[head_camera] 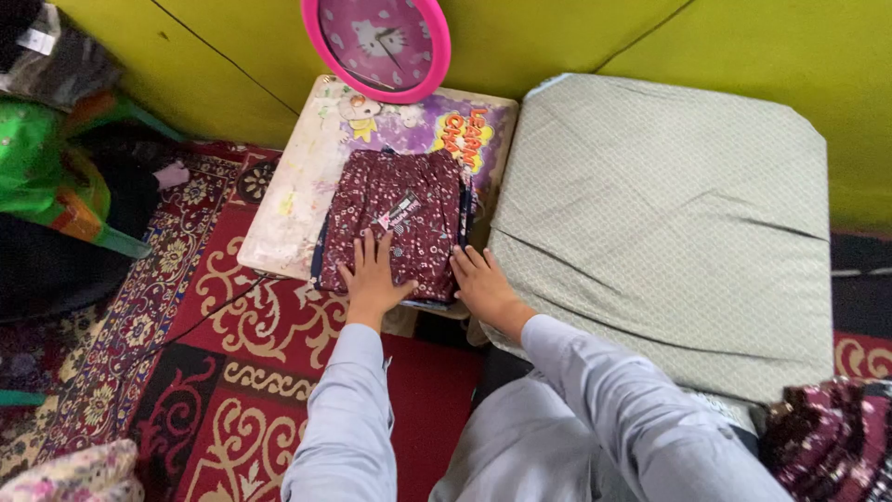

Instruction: Folding patterned pants and stacking them on a table.

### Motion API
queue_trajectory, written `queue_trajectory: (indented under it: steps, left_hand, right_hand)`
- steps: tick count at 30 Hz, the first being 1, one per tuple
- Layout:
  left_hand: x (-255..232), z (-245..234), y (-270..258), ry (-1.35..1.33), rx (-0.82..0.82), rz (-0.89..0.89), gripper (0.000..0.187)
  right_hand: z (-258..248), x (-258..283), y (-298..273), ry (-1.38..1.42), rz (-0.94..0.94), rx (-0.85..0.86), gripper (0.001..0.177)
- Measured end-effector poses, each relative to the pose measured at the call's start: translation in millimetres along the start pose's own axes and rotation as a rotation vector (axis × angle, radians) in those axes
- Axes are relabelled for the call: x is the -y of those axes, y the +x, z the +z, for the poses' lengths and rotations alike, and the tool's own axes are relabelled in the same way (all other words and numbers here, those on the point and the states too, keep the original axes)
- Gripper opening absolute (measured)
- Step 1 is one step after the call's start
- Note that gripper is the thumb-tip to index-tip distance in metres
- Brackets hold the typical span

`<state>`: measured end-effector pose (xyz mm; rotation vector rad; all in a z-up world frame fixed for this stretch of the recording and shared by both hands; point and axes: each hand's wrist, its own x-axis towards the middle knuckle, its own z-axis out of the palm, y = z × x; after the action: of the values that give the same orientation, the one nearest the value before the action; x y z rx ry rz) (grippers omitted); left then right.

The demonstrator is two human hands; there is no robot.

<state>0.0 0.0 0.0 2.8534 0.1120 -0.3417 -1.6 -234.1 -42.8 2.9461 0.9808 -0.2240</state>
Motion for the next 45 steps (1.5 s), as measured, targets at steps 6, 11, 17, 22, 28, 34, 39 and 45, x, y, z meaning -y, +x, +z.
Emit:
queue_trajectory:
  steps: [6,11,17,22,28,34,39,45]
  left_hand:
    - [-23,27,11,0.174,-0.141,-0.063,0.112]
    - [-151,24,-24,0.194,-0.289,0.346,0.089]
    - [-343,96,-95,-0.464,-0.282,1.101,0.044]
    - [-466,162,-198,-0.629,0.044,1.43,0.028]
    - [-517,202,-261,-0.365,0.55,1.283,0.04]
    - [-508,199,-256,-0.607,0.714,1.006,0.038]
    - [-510,225,-252,-0.708,0.872,0.895,0.061]
    - [-515,220,-248,-0.711,0.808,0.938,0.072]
  right_hand:
    - [-22,-47,-119,0.386,-0.287,-0.46,0.051]
    - [-29,-105,-291,0.609,0.269,-0.39,0.044]
    - [-68,-131,-483,0.087,1.16,-0.165,0.025]
    - [-46,-137,-572,-0.158,1.527,0.344,0.052]
    - [-8,-124,-581,-0.078,1.309,-0.05,0.044]
    - [-6,-121,-569,-0.124,1.345,-0.043,0.015]
    - [-20,-121,-568,-0.066,1.325,-0.037,0.01]
    - [-41,-137,-565,0.157,1.201,-0.321,0.013]
